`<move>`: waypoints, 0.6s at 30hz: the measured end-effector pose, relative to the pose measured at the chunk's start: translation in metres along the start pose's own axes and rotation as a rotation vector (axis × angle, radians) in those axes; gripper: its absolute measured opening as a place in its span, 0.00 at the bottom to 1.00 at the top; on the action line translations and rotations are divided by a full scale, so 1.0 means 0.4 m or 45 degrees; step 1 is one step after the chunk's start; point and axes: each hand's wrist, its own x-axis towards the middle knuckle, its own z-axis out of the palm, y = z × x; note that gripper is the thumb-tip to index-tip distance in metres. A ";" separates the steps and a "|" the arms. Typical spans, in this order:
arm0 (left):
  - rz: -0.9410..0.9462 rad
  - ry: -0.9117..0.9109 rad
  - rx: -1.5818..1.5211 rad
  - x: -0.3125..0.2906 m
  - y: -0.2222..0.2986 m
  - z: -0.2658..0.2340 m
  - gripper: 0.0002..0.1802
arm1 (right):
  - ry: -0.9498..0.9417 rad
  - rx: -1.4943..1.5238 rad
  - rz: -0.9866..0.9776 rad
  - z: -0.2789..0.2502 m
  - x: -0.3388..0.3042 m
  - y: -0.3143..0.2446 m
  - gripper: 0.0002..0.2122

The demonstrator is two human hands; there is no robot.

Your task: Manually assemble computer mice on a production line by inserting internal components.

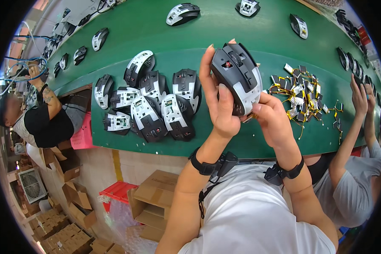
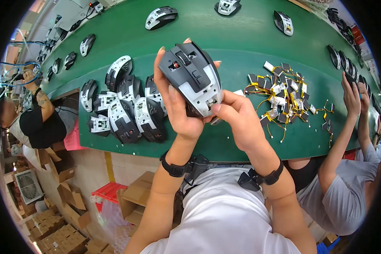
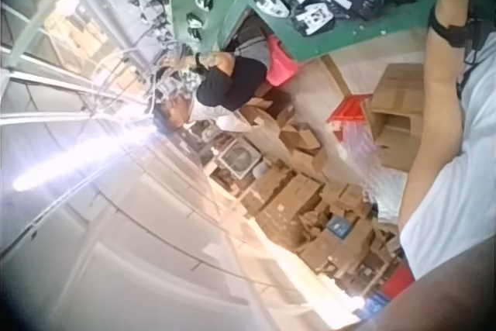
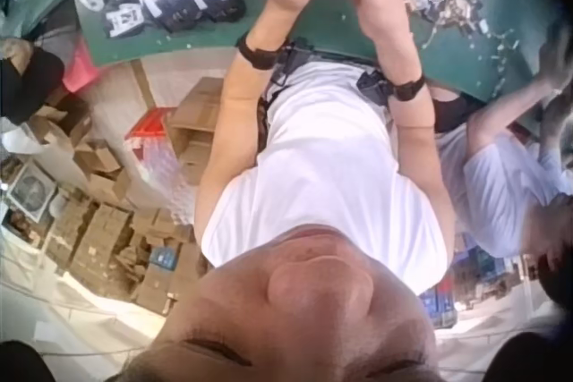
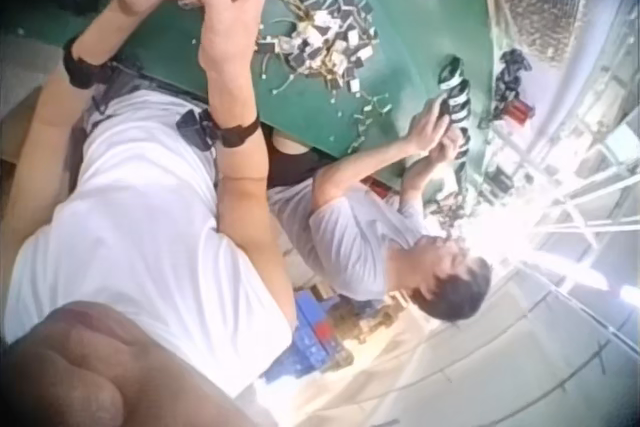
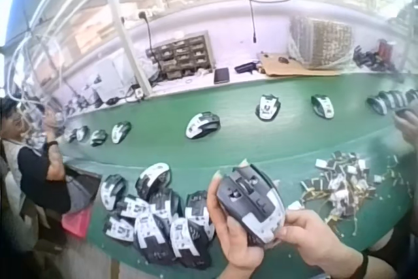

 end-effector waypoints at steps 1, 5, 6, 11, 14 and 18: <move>0.001 0.002 -0.009 0.000 -0.001 0.001 0.34 | 0.004 0.006 -0.002 0.001 0.000 0.001 0.12; 0.018 -0.014 0.013 -0.004 0.001 0.005 0.34 | -0.009 0.050 -0.016 -0.002 0.000 0.002 0.12; 0.024 -0.029 0.037 -0.005 0.002 0.004 0.34 | 0.010 0.073 -0.011 0.004 0.001 0.005 0.12; 0.018 -0.079 0.070 -0.010 0.000 -0.003 0.34 | -0.013 0.099 0.011 -0.004 -0.004 0.018 0.12; -0.114 0.043 -0.145 -0.001 0.007 0.007 0.33 | -0.110 0.071 0.055 -0.007 0.001 0.002 0.12; -0.340 0.197 -0.568 0.004 -0.002 -0.017 0.30 | -0.168 -0.014 0.067 -0.019 -0.038 -0.026 0.12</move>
